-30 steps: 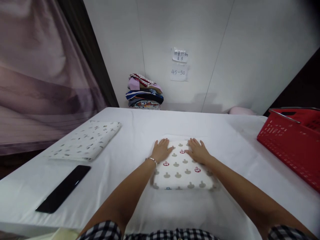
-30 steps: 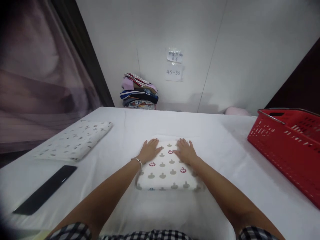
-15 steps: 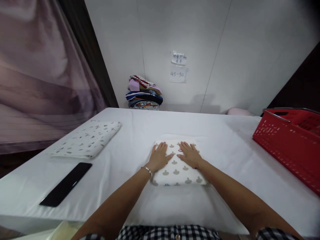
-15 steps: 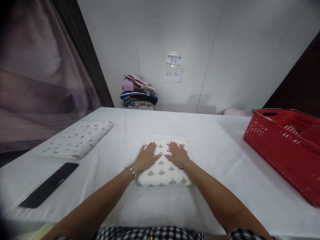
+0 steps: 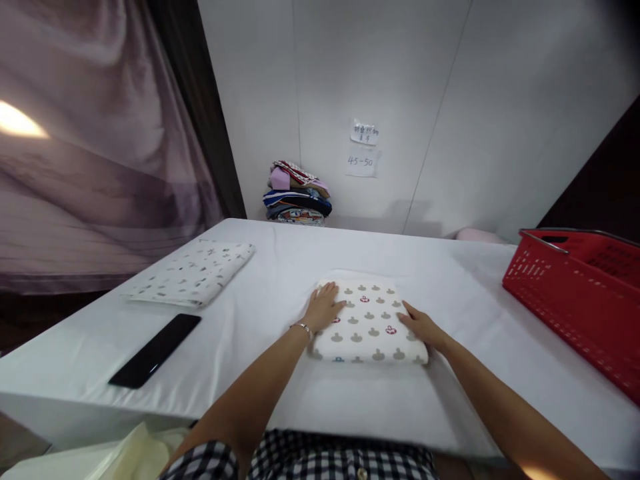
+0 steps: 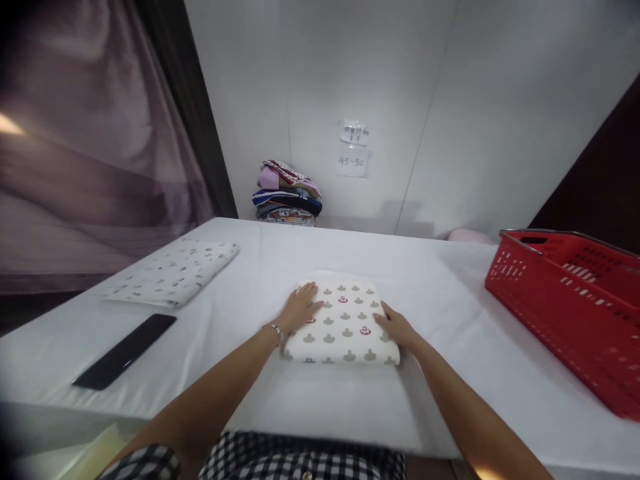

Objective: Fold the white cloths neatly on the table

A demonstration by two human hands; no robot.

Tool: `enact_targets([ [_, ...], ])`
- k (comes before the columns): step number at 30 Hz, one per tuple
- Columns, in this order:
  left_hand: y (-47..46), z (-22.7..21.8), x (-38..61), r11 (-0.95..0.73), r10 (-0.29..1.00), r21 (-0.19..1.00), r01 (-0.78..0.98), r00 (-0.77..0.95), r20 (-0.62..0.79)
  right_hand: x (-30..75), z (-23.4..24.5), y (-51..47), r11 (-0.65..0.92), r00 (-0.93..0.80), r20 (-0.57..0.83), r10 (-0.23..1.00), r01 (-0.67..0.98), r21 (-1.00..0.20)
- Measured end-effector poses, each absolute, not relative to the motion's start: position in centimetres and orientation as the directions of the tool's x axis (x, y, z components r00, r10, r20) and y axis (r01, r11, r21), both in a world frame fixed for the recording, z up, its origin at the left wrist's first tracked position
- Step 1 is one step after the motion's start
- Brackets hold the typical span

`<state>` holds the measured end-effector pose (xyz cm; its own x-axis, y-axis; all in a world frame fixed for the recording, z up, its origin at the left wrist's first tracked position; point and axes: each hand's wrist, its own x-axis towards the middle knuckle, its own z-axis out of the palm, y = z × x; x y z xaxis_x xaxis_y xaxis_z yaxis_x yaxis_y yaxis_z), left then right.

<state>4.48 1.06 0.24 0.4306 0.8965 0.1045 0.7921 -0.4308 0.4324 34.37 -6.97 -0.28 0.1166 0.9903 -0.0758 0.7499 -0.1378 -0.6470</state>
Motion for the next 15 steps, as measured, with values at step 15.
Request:
enact_targets([
  [15,-2.6,0.6,3.9,0.167,0.981,0.726,0.667,-0.035,-0.193,35.3,-2.4,-10.0,-0.084,0.375,0.187,0.908,0.600,-0.796],
])
